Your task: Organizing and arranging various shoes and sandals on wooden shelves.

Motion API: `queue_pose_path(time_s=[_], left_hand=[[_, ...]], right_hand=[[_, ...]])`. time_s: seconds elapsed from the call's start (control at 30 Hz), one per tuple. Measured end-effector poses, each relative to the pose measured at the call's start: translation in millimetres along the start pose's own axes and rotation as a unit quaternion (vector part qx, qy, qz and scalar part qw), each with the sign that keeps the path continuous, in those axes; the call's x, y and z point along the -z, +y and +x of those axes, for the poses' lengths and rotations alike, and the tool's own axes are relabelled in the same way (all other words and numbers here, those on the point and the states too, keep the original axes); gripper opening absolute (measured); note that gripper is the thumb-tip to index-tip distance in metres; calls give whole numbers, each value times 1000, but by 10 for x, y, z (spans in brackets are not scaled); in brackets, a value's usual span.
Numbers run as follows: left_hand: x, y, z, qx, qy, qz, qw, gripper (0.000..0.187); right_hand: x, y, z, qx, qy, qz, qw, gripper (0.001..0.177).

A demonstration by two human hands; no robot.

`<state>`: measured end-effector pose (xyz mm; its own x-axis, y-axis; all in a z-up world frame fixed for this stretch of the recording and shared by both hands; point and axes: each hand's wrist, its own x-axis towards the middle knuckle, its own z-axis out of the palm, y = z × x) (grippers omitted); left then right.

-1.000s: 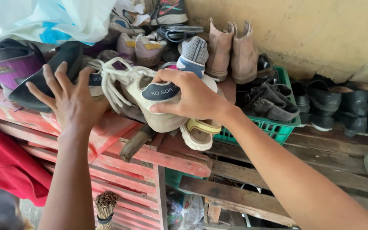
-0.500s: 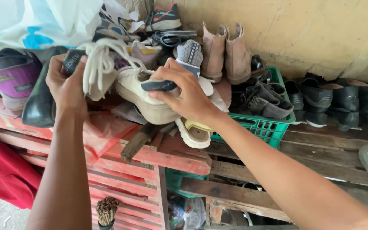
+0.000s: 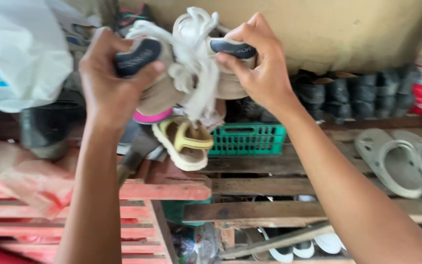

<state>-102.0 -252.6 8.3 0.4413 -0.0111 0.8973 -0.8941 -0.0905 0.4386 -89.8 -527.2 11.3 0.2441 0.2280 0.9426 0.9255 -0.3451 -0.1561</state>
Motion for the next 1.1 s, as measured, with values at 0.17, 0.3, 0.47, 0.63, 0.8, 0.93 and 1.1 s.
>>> queue_pose_path(time_s=[0.17, 0.3, 0.47, 0.63, 0.8, 0.93, 1.1], left_hand=[[-994, 270, -117, -59, -69, 41, 995, 48], [-1636, 448, -318, -40, -59, 2, 997, 50], [-2166, 455, -690, 20, -121, -28, 992, 47], [-2388, 554, -1170, 98, -210, -26, 973, 41], [-2159, 682, -1406, 107, -279, -20, 954, 40], [-1851, 810, -1586, 135, -293, 2, 947, 39], [-1625, 849, -1812, 170, -271, 70, 945, 35]], right_hand=[[792, -139, -252, -5, -8, -127, 992, 25], [1388, -396, -514, -17, -40, -229, 972, 26], [1759, -653, -1065, -99, -74, -309, 943, 24], [1839, -761, -1717, -198, -117, -300, 926, 21], [1676, -867, -2123, -303, -148, -211, 917, 24], [1427, -908, -2262, -327, -156, -164, 918, 26], [1135, -869, -2421, -318, -166, -101, 928, 33]])
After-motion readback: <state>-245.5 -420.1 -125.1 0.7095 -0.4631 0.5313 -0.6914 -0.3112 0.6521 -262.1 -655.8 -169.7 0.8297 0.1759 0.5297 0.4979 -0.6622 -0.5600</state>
